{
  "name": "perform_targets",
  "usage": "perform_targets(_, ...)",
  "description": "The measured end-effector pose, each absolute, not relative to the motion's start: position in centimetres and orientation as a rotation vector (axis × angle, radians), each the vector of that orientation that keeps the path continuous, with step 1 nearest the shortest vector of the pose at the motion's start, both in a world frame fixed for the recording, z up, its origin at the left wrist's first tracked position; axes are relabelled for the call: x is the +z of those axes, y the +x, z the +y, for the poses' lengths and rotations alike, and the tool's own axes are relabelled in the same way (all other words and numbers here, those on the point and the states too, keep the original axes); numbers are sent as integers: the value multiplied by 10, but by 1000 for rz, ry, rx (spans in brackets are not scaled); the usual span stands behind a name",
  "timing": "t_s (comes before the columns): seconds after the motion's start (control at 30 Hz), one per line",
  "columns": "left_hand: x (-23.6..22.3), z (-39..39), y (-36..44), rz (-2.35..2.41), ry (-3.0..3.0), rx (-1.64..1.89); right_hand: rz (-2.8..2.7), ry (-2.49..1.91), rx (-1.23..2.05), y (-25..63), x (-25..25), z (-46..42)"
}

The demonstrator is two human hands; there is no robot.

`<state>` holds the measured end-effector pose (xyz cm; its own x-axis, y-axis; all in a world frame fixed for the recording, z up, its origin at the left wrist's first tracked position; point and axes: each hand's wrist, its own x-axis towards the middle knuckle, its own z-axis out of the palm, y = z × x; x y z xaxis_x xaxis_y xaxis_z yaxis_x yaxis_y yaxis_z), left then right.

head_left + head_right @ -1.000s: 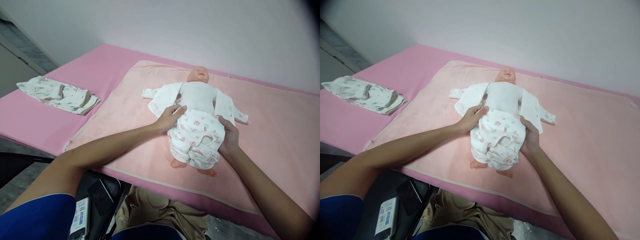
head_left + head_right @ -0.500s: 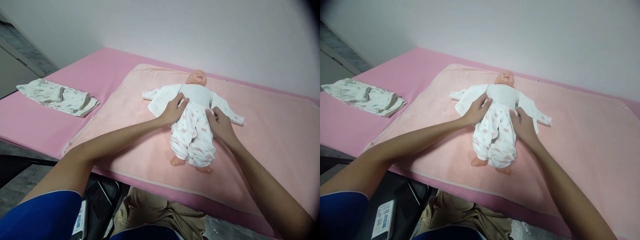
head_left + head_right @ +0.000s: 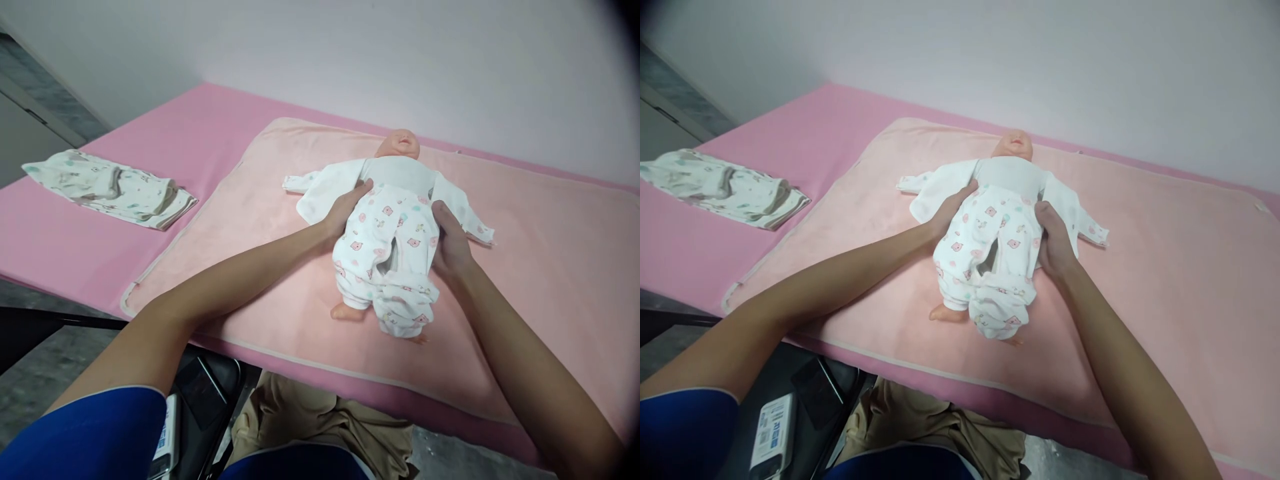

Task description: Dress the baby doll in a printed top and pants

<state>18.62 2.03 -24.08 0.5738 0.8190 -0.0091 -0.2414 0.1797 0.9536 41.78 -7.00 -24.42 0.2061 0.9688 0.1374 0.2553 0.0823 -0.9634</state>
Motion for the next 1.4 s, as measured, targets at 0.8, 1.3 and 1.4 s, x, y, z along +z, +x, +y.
perform_targets(0.8, -245, 59, 204, 595, 1104, 816, -1093, -1306, 1024, 408, -239, -32)
perform_targets(1.3, -215, 93, 193, 631, 1637, 958, -1124, -1468, 853, 433, -216, 0)
perform_targets(1.4, -219, 98, 195, 675, 1650, 878, -1000, -1556, 942, 430, -216, 7)
